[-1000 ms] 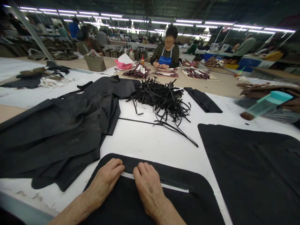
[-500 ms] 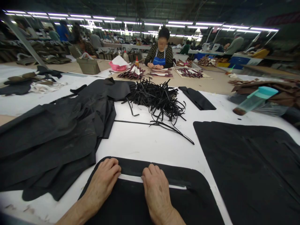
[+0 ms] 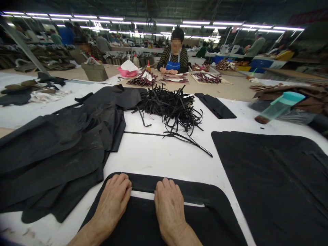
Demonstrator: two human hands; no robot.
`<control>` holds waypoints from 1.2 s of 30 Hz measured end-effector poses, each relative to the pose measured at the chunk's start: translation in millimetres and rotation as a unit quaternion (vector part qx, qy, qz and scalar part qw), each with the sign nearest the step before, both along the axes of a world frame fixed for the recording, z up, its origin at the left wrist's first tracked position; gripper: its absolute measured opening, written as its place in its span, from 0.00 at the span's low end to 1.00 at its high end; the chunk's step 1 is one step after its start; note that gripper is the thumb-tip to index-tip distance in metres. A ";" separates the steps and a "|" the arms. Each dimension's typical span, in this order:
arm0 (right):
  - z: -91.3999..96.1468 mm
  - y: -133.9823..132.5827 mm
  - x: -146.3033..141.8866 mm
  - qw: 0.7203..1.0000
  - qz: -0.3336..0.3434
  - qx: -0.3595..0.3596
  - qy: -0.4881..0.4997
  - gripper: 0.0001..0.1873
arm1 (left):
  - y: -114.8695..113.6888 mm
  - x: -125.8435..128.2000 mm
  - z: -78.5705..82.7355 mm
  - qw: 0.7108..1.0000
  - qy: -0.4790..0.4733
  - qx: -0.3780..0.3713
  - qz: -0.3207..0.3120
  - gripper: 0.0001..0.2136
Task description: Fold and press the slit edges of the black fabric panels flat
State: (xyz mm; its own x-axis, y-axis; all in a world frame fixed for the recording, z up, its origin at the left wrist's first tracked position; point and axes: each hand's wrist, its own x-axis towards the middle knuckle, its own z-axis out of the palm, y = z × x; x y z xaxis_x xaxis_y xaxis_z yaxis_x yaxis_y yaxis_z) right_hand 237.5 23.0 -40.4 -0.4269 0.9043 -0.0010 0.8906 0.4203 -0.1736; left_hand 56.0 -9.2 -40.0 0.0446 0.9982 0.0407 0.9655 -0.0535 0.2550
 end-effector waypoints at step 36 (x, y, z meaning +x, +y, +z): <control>49.1 28.6 -13.2 0.972 -0.086 -0.206 -0.070 0.08 | -9.5 -44.6 -19.3 0.933 0.172 0.139 -0.283 0.15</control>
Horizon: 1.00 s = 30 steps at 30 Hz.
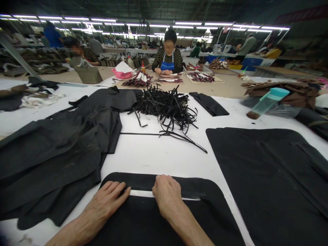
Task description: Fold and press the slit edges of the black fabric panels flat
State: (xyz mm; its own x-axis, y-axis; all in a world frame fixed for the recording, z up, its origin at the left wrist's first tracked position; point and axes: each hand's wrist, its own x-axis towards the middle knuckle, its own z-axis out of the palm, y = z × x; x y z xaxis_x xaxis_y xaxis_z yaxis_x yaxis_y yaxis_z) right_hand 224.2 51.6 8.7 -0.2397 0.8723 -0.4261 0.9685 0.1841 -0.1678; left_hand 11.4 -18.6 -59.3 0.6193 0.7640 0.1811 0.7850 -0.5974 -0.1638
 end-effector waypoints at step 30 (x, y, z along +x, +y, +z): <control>-40.8 -18.7 95.2 0.961 0.123 0.157 0.190 0.09 | -7.1 80.3 -16.7 0.991 -0.098 -0.008 0.089 0.25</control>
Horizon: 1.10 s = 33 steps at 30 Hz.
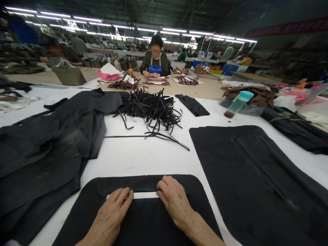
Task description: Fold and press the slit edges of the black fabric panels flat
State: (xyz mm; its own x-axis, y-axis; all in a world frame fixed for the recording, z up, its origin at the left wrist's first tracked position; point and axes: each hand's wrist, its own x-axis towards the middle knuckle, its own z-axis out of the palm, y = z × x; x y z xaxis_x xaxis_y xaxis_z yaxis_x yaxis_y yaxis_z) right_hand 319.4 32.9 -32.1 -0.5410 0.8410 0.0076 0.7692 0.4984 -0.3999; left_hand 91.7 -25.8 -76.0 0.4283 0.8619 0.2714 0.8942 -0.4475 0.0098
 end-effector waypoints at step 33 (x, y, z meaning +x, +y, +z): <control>37.6 16.1 -16.4 0.967 -0.136 -0.112 -0.186 0.07 | 1.6 51.4 22.0 0.992 0.126 -0.012 0.016 0.20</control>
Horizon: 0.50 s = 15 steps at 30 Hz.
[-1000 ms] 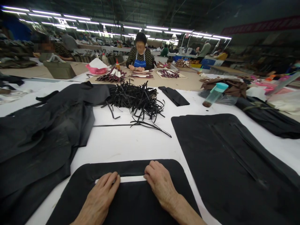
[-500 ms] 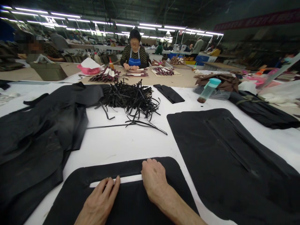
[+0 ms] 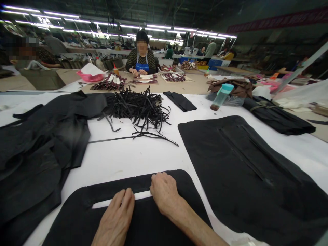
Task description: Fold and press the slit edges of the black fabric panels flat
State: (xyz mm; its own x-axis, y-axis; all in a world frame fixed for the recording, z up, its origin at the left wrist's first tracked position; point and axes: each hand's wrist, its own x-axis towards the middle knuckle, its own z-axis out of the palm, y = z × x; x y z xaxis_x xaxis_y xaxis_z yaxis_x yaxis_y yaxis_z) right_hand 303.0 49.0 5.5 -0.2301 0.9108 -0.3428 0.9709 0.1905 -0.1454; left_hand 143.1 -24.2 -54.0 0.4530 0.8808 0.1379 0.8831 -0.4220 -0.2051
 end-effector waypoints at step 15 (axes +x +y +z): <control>-10.1 -1.3 28.5 0.991 0.040 0.003 0.125 0.06 | 8.4 20.2 7.9 0.999 0.004 -0.048 0.004 0.24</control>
State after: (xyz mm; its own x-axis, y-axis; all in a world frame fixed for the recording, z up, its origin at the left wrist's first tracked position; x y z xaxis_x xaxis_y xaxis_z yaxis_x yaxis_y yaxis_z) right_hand 331.5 47.7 -4.7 -0.3782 0.8885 -0.2598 0.8864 0.2667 -0.3783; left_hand 163.2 -15.7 -46.1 0.4465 0.8934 0.0494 0.8851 -0.4330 -0.1705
